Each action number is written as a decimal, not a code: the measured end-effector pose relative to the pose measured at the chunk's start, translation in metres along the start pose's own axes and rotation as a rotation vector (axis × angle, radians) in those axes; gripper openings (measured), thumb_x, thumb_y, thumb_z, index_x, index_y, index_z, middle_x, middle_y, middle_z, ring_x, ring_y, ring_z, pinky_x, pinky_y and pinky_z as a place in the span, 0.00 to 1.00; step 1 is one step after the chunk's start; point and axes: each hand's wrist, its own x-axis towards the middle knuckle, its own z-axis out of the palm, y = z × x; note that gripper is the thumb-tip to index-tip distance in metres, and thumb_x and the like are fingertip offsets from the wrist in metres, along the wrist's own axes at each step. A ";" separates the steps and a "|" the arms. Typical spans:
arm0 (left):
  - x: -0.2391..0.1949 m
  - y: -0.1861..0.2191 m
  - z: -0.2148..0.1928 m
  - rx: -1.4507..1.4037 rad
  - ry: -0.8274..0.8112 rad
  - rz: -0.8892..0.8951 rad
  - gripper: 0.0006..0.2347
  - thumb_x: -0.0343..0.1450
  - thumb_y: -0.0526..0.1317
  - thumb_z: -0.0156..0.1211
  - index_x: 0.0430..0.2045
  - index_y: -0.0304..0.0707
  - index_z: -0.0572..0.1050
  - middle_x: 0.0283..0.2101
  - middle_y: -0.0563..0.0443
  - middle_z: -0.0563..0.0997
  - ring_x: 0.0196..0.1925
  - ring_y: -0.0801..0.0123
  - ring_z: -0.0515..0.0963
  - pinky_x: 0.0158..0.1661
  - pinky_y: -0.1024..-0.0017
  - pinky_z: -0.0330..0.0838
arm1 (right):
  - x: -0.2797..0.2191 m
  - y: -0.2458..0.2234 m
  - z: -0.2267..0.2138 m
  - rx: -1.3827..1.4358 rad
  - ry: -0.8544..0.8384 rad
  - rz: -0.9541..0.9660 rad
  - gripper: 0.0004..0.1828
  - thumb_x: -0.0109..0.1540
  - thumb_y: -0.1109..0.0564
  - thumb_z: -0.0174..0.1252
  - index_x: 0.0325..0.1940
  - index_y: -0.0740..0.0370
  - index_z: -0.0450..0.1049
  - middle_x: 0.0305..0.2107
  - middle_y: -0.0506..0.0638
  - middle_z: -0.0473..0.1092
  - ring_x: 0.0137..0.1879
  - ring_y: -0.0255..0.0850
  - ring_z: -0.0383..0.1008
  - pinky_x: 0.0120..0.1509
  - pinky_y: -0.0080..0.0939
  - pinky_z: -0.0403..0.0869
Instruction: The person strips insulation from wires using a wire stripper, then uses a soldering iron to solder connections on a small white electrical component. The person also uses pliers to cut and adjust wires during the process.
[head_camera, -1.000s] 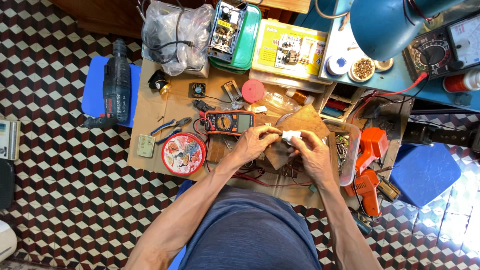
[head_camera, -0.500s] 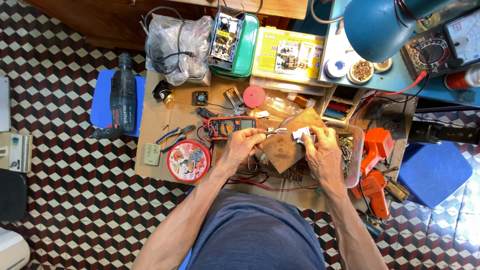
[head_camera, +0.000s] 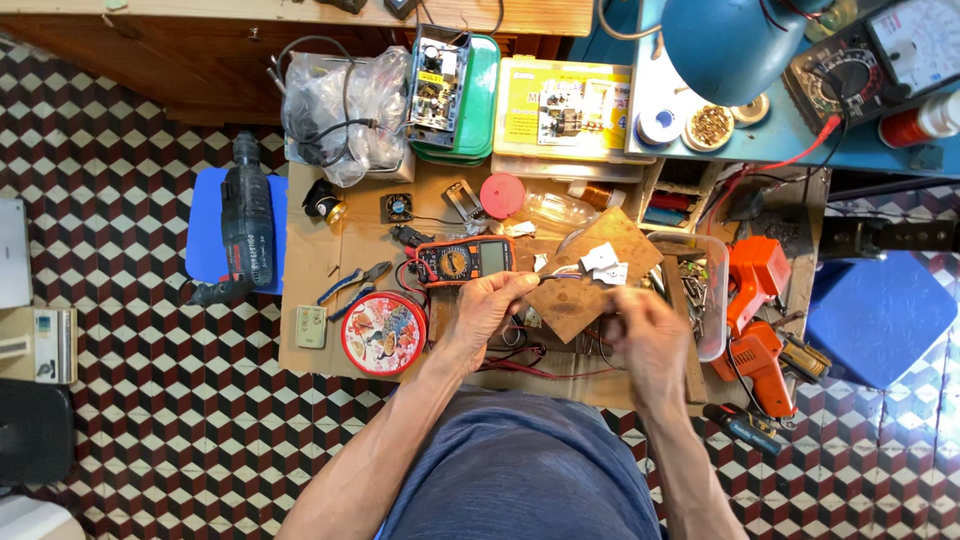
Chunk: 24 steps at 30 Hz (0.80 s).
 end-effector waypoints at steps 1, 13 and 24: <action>-0.001 0.000 0.001 0.001 0.002 -0.001 0.10 0.70 0.47 0.67 0.30 0.40 0.80 0.20 0.65 0.71 0.16 0.87 0.61 0.18 0.82 0.50 | -0.005 0.001 0.005 0.049 -0.072 0.048 0.15 0.69 0.52 0.55 0.47 0.66 0.80 0.35 0.51 0.77 0.32 0.33 0.68 0.33 0.31 0.67; -0.011 0.002 0.006 -0.001 -0.098 -0.023 0.10 0.71 0.44 0.65 0.36 0.37 0.82 0.27 0.56 0.82 0.21 0.85 0.72 0.22 0.84 0.62 | 0.012 0.015 0.038 0.599 -0.206 -0.015 0.11 0.65 0.58 0.62 0.47 0.68 0.79 0.33 0.51 0.77 0.35 0.33 0.73 0.39 0.30 0.71; -0.007 0.009 0.013 0.258 -0.123 -0.002 0.13 0.71 0.45 0.63 0.43 0.36 0.84 0.25 0.62 0.75 0.25 0.87 0.68 0.24 0.85 0.58 | 0.012 0.023 0.035 0.605 -0.158 -0.025 0.10 0.66 0.56 0.62 0.45 0.67 0.79 0.31 0.49 0.76 0.33 0.31 0.71 0.37 0.29 0.69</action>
